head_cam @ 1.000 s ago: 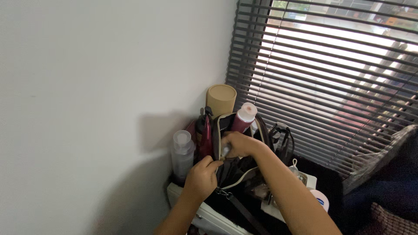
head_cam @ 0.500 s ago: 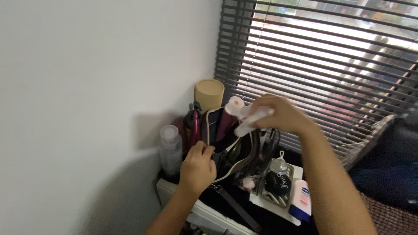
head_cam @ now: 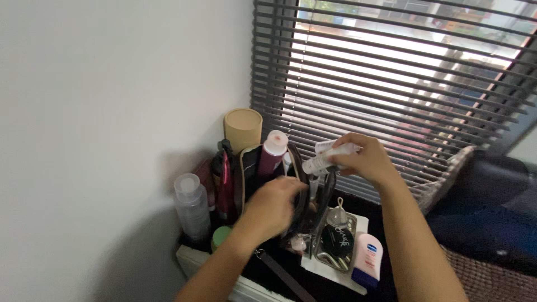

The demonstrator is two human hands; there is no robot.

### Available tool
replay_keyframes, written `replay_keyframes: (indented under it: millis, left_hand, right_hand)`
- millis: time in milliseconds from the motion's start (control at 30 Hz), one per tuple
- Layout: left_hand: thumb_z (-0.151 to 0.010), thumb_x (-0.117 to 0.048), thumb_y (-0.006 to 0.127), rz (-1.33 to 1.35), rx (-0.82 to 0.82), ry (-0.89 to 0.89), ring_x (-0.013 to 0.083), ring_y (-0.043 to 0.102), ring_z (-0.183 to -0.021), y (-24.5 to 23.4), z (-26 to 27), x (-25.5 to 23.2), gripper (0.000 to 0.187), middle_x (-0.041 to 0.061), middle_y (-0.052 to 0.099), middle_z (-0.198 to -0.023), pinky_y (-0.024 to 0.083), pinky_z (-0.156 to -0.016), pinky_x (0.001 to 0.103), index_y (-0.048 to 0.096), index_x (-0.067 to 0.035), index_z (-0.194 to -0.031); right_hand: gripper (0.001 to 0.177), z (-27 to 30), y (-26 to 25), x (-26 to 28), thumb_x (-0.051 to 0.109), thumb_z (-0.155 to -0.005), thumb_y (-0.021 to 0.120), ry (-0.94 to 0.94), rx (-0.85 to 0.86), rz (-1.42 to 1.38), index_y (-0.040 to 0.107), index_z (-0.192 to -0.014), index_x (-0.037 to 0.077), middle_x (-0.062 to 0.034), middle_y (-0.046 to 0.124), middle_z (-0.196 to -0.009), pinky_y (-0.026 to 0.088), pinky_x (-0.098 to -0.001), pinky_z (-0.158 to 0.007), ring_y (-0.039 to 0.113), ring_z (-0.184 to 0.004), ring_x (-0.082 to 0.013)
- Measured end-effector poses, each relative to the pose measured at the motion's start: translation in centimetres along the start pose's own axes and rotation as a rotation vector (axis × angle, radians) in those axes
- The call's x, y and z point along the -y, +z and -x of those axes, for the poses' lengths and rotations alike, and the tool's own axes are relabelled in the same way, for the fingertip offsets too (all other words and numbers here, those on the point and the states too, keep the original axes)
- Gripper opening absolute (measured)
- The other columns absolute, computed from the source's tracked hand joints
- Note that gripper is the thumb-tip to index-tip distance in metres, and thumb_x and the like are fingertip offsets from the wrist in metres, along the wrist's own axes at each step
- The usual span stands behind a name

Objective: The person organizes various cosmetics and toiletries by moving items between a makeup bag and a dresser drawer.

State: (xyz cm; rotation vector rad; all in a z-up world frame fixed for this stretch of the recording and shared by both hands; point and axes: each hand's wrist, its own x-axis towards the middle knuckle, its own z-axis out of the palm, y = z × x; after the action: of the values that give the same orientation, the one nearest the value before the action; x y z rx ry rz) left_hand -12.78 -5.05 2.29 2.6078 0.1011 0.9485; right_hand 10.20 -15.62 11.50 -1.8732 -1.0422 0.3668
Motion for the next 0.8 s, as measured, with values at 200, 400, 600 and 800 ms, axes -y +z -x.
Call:
replay_keyframes:
  millis: [200, 400, 600, 800]
  left_hand:
    - [-0.084, -0.007, 0.052, -0.123, 0.043, -0.513, 0.0413, 0.065, -0.107, -0.1, 2.7, 4.1, 0.028, 0.023, 0.07, -0.111, 0.05, -0.093, 0.05, 0.071, -0.002, -0.105]
    - [-0.088, -0.031, 0.061, -0.264, 0.12, -0.379, 0.0437, 0.069, -0.08, -0.8, 3.9, 2.0, 0.036, 0.026, 0.07, -0.075, 0.049, -0.09, 0.054, 0.069, 0.004, -0.088]
    - [-0.091, -0.037, 0.066, -0.147, 0.31, -0.409, 0.0428, 0.066, -0.087, -2.9, 4.2, 1.8, 0.043, 0.025, 0.07, -0.086, 0.049, -0.092, 0.052, 0.066, 0.005, -0.101]
    - [-0.088, -0.006, 0.058, -0.284, -0.006, -0.289, 0.0381, 0.058, -0.101, -2.1, 5.1, 1.9, 0.016, 0.021, 0.059, -0.099, 0.031, -0.119, 0.063, 0.066, 0.005, -0.097]
  right_hand:
    - [0.038, -0.7, 5.8, 3.6, 0.024, -0.069, 0.086, -0.015, 0.141, -0.031, 0.076, -0.105, 0.014, -0.0134, 0.079, -0.097, 0.067, -0.0323, -0.065, 0.078, -0.079, -0.0226]
    - [0.042, -2.8, 15.8, 1.8, 0.027, -0.061, 0.093, -0.426, 0.294, 0.419, 0.08, -0.099, 0.016, -0.0105, 0.071, -0.108, 0.05, -0.0467, -0.094, 0.062, -0.107, -0.0296]
    - [0.044, -4.9, 19.0, -2.2, 0.007, -0.063, 0.082, -0.528, 0.708, 0.545, 0.075, -0.106, 0.015, -0.0153, 0.066, -0.111, 0.052, -0.04, -0.094, 0.065, -0.107, -0.0334]
    - [0.056, -7.0, 19.8, -4.7, -0.017, -0.068, 0.059, -0.533, 0.833, 0.586, 0.079, -0.11, 0.014, -0.0129, 0.076, -0.114, 0.05, -0.0396, -0.101, 0.07, -0.11, -0.0296]
